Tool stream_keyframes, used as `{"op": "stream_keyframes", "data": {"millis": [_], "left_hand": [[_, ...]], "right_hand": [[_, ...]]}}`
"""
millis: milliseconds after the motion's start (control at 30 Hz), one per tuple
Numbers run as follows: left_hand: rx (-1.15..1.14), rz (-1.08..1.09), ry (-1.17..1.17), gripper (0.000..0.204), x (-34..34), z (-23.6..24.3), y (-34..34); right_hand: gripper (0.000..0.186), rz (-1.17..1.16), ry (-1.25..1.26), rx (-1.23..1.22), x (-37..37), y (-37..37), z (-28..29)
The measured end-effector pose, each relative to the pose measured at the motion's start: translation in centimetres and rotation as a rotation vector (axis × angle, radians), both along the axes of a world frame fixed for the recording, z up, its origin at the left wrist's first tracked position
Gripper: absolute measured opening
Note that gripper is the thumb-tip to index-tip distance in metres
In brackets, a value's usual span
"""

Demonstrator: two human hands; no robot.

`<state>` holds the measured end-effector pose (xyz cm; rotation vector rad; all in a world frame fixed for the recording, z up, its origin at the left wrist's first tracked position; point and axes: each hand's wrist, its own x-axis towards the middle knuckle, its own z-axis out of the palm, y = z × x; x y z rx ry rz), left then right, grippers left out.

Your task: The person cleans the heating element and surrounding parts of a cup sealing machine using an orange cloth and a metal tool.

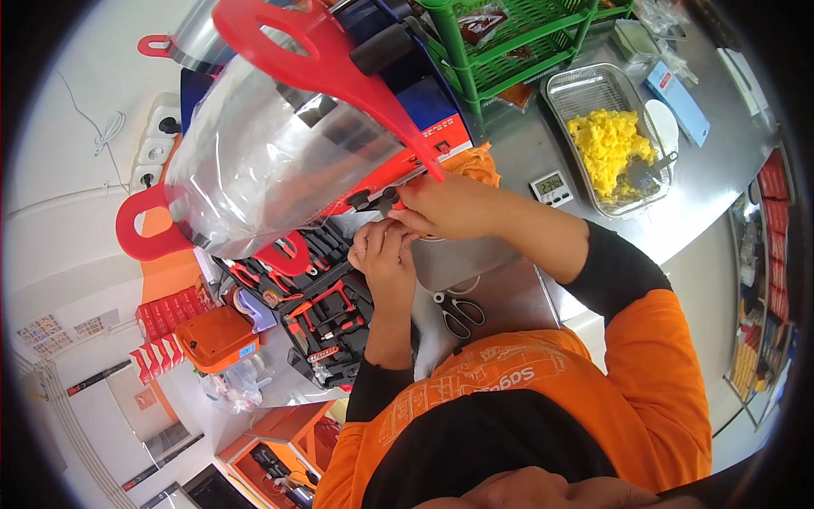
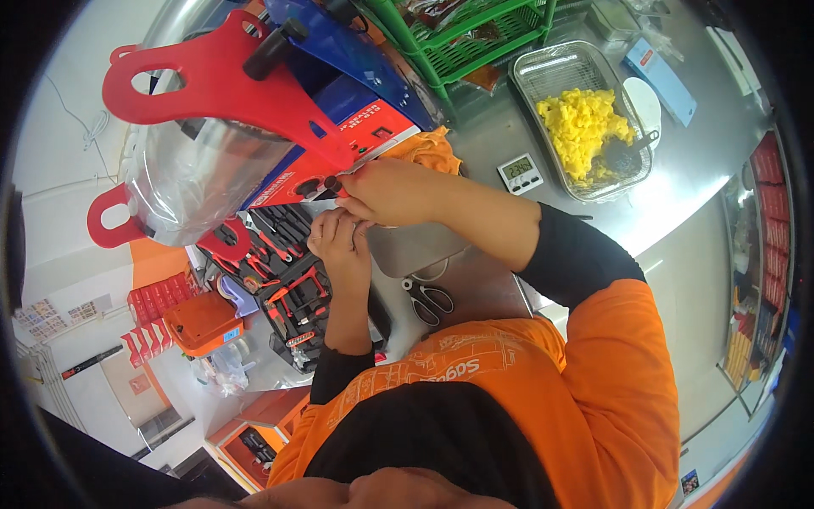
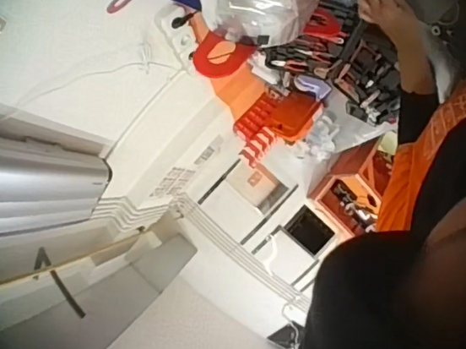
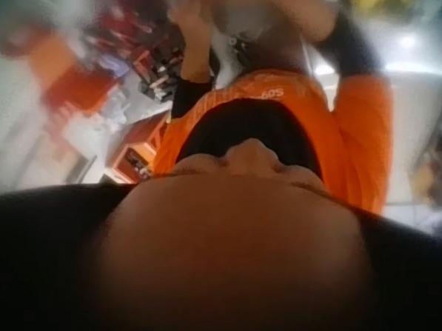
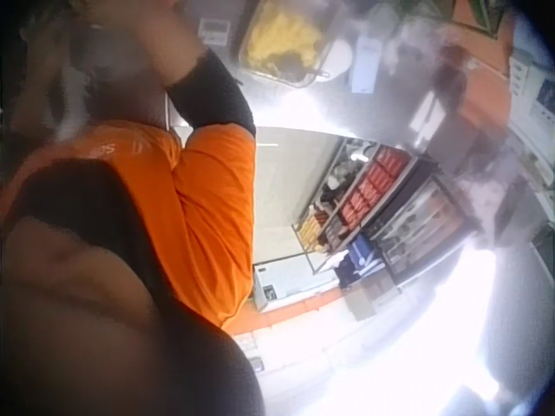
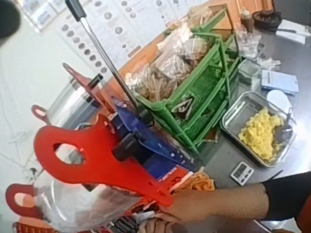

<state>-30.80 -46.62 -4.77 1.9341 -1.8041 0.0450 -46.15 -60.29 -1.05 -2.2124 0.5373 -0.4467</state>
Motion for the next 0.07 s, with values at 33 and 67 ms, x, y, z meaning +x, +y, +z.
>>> {"op": "stream_keyframes", "data": {"millis": [33, 67], "left_hand": [[0.011, -0.004, 0.004, 0.02, -0.05, 0.11, -0.12], [0.022, -0.007, 0.007, 0.019, -0.01, 0.22, -0.13]], "right_hand": [[0.038, -0.018, -0.004, 0.026, -0.25, -0.08, -0.13], [0.038, -0.035, -0.009, 0.052, -0.47, -0.16, -0.39]]}}
